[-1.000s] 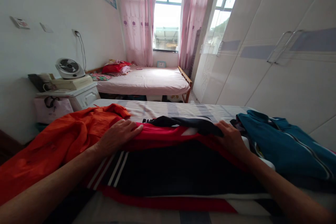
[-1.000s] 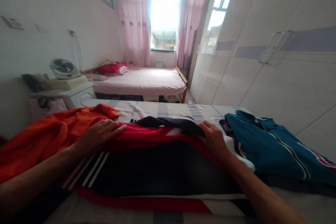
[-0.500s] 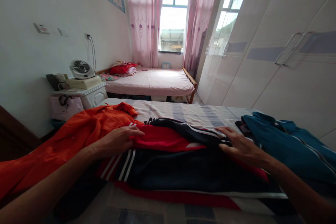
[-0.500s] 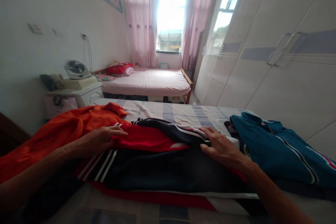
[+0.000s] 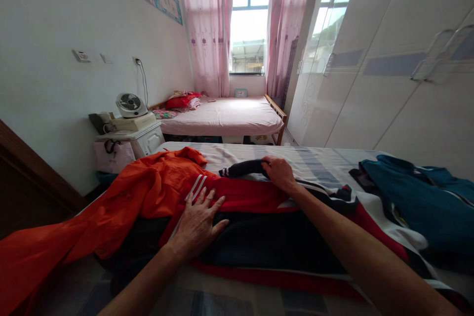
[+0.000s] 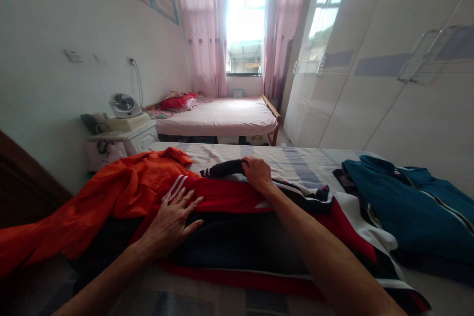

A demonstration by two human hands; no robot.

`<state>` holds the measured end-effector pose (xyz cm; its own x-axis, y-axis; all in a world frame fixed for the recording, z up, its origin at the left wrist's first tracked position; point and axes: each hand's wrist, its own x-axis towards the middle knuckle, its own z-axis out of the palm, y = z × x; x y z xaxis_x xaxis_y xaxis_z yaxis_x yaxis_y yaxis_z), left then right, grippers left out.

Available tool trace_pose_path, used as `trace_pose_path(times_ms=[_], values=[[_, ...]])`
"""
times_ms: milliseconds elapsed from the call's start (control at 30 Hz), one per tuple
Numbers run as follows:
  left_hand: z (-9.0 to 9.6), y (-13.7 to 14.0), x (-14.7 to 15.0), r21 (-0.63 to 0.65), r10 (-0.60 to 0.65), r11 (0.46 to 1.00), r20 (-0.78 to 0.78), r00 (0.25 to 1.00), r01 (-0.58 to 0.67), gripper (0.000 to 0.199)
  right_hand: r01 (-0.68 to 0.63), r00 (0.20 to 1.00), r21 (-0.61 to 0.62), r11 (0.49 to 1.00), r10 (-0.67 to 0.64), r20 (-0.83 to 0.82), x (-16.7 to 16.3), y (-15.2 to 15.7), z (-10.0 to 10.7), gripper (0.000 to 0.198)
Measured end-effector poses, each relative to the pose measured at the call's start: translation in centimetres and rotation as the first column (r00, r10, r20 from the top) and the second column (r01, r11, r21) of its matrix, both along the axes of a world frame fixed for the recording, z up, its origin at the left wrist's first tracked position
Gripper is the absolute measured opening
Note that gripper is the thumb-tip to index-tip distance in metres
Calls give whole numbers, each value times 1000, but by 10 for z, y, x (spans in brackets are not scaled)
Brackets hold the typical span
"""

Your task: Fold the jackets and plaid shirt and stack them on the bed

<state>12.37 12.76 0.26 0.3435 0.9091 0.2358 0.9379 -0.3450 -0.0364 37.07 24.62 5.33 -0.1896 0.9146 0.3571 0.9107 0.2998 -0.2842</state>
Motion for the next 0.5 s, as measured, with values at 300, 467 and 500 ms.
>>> trace_pose_path(times_ms=[300, 467, 500], values=[[15, 1, 2, -68, 8, 998, 43, 999, -5, 55, -398, 884, -99, 912, 352, -307, 46, -114, 70, 23], [38, 33, -7, 31, 2, 1000, 145, 989, -6, 50, -526, 842, -179, 831, 478, -250, 76, -153, 59, 36], [38, 41, -11, 83, -28, 996, 127, 991, 17, 50, -447, 882, -122, 886, 414, -227, 87, -149, 52, 36]])
